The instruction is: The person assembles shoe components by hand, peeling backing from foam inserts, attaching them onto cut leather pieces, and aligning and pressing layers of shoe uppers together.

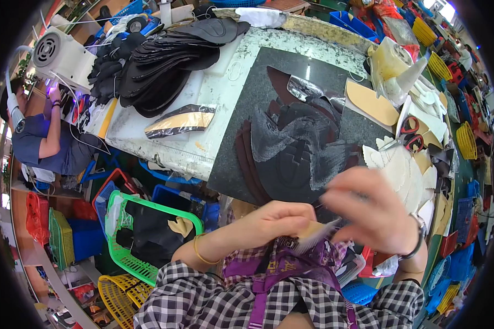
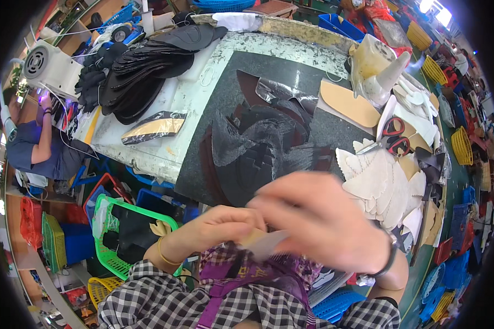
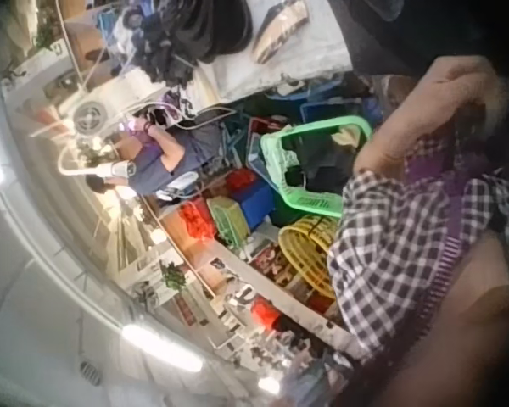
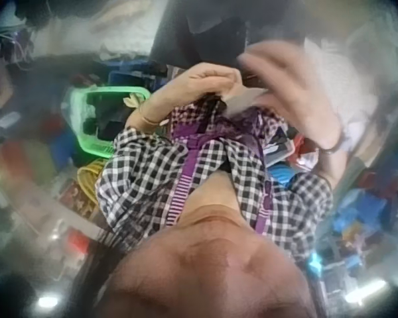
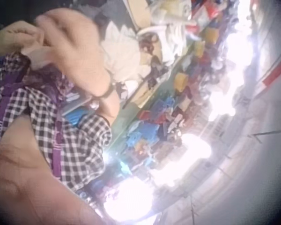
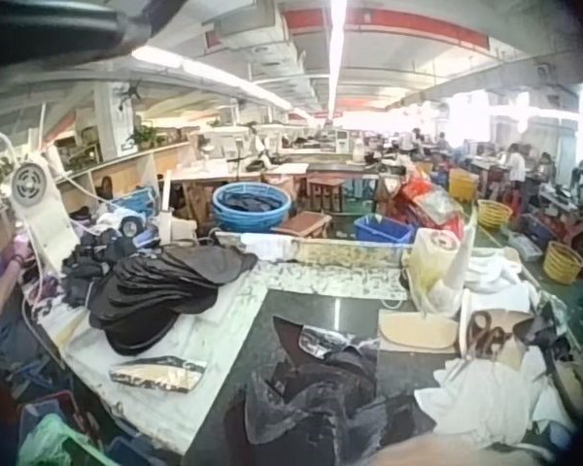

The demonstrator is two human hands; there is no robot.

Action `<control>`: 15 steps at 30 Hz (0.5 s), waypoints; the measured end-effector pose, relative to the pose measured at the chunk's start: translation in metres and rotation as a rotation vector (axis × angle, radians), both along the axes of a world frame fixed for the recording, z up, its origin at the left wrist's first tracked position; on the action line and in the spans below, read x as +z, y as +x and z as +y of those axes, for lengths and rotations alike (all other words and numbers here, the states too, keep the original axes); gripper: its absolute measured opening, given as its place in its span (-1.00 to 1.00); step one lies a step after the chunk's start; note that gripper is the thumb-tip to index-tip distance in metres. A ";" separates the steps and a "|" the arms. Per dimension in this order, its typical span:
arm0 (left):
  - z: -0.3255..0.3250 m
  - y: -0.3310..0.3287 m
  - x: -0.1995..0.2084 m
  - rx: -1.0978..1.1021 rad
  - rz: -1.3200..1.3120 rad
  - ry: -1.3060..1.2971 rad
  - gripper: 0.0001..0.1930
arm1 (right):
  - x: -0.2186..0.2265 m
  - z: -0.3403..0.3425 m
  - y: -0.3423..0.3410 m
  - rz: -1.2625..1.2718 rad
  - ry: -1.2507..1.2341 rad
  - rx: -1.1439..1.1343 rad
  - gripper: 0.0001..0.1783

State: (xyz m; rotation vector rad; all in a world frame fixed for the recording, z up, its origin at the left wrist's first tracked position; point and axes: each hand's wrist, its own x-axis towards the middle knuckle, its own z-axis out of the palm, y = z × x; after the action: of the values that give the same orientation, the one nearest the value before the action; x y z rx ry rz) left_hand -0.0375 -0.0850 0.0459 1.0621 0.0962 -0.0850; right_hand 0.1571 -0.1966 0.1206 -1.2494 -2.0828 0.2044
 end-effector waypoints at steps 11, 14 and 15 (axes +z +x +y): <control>0.019 -0.039 -0.031 0.642 -0.211 -0.680 -0.74 | -0.044 -0.051 -0.007 -0.175 -0.241 0.173 -0.76; 0.029 -0.087 -0.051 0.720 0.045 -0.137 -0.70 | -0.040 -0.056 -0.004 0.090 -0.336 0.151 -0.80; 0.026 -0.087 -0.044 0.379 0.318 0.329 -0.68 | -0.039 -0.056 -0.005 0.191 -0.360 0.088 -0.81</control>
State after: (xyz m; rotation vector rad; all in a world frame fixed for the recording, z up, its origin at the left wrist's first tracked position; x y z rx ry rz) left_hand -0.1244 -0.0590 0.0018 1.3347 0.6133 0.1094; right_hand 0.1517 -0.2530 0.0811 -1.2854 -1.9905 0.7371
